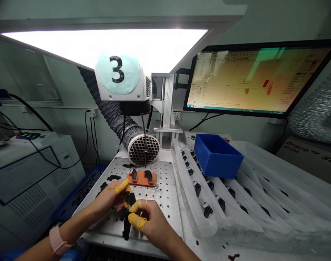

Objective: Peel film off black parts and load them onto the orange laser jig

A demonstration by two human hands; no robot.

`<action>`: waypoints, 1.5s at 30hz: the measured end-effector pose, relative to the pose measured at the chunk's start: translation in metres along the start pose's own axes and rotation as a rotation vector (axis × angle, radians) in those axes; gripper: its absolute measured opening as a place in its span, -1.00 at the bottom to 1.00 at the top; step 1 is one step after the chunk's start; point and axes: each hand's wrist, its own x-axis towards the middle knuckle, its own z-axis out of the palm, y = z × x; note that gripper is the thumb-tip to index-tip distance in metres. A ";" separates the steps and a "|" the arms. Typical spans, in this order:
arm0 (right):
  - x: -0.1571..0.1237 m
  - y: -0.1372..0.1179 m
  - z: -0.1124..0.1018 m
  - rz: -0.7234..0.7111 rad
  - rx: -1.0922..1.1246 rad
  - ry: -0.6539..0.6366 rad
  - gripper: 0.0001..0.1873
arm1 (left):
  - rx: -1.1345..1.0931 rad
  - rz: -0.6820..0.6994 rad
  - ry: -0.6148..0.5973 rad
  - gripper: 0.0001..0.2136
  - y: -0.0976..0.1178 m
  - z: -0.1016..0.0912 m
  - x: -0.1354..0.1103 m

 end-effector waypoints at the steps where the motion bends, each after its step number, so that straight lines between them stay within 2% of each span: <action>1: 0.000 0.000 0.000 -0.004 0.005 0.005 -0.71 | -0.010 -0.006 -0.003 -0.50 0.000 0.000 0.000; 6: -0.001 -0.004 0.001 -0.027 -0.027 0.008 -0.73 | 0.109 0.026 -0.047 -0.64 0.010 0.000 -0.006; 8: -0.001 -0.006 0.001 -0.071 -0.066 0.013 -0.78 | 0.147 0.038 -0.024 -0.67 0.015 -0.005 -0.008; 11: -0.001 -0.008 0.001 -0.088 -0.090 0.027 -0.84 | 0.179 0.062 0.103 -0.68 0.020 -0.026 -0.005; 15: 0.002 -0.008 0.001 -0.083 -0.120 0.077 -0.83 | 0.512 0.154 0.333 -0.68 0.016 -0.064 0.003; 17: 0.004 -0.007 0.002 -0.075 -0.117 0.091 -0.82 | 0.638 0.146 0.328 -0.68 0.012 -0.078 0.003; 20: 0.004 -0.007 0.002 -0.070 -0.110 0.095 -0.80 | 0.733 0.128 0.233 -0.72 0.008 -0.084 0.000; 23: 0.004 -0.007 0.002 -0.074 -0.112 0.090 -0.80 | 0.860 0.183 0.229 -0.80 0.007 -0.080 -0.003; 27: 0.004 -0.008 0.003 -0.073 -0.092 0.089 -0.80 | 1.013 0.246 0.312 -0.84 0.005 -0.078 0.000; 30: 0.004 -0.008 0.002 -0.070 -0.042 0.102 -0.81 | 1.053 0.252 0.393 -0.82 0.003 -0.071 0.002; 32: 0.005 -0.006 0.001 -0.063 0.012 0.162 -0.80 | 1.016 0.267 0.402 -0.79 0.004 -0.059 0.001; 37: 0.011 -0.001 -0.004 0.016 0.174 0.387 -0.69 | 0.650 0.267 0.248 -0.80 0.003 -0.014 -0.006; 41: 0.011 -0.002 -0.005 0.034 0.222 0.407 -0.68 | 0.300 0.213 0.127 -0.78 -0.008 0.014 -0.009; 45: 0.010 -0.002 -0.004 0.041 0.226 0.406 -0.70 | 0.051 0.057 0.115 -0.67 -0.022 0.027 -0.005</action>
